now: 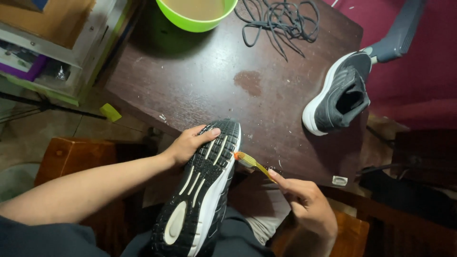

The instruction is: The person cleans the sole of a black and white sneaker using a yellow toothbrush. They hold the shoe on their lap and scrub the tread pattern, dipping the brush into a green bowl of water on the table to wet it before continuing to scrub the shoe's bottom.

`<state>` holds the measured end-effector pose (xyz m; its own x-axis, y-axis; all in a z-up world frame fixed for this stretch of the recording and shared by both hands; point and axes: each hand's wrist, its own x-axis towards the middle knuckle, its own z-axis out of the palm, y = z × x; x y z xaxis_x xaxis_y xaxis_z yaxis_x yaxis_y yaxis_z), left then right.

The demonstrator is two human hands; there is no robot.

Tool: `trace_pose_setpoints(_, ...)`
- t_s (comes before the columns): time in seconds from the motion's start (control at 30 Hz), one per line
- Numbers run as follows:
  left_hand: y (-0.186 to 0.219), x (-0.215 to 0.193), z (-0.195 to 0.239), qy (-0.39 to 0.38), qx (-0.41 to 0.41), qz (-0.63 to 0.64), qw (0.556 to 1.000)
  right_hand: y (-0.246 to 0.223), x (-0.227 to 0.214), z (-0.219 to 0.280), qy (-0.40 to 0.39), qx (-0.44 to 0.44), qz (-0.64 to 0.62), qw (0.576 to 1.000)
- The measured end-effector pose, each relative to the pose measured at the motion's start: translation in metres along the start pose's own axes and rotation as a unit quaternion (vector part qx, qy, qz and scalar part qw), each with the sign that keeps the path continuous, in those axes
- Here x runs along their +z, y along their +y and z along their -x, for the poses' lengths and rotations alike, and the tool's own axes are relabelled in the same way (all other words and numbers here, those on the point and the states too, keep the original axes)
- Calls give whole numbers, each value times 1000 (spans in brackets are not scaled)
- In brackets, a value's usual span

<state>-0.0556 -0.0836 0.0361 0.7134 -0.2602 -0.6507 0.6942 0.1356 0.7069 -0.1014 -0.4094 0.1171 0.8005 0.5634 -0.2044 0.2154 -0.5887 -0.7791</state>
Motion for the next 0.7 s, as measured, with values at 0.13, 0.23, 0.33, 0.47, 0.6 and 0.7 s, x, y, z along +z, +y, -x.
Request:
trace_pose_setpoints(0.13, -13, -5, -13, -14, 41, -38, 998, -8, 1, -26, 3, -22, 42, 999)
trace_pose_setpoints(0.23, -13, -5, -11, -8, 34, -6, 999, -2, 6, -32, 6, -21, 26, 999)
trace_pose_setpoints(0.33, -10, -4, -9, -6, 17, 20, 1000, 11, 4, -15, 6, -4, 9, 1000)
trace_pose_setpoints(0.47, -13, -2, -12, -1, 30, -11, 999, 4, 7, -24, 30, -15, 46, 998)
trace_pose_setpoints(0.6, -20, -9, -13, -7, 43, -7, 999, 5, 11, -41, 12, -15, 36, 999)
trace_pose_setpoints(0.7, -18, -9, -12, -7, 37, 12, 999, 13, 9, -26, 2, 9, 23, 1000)
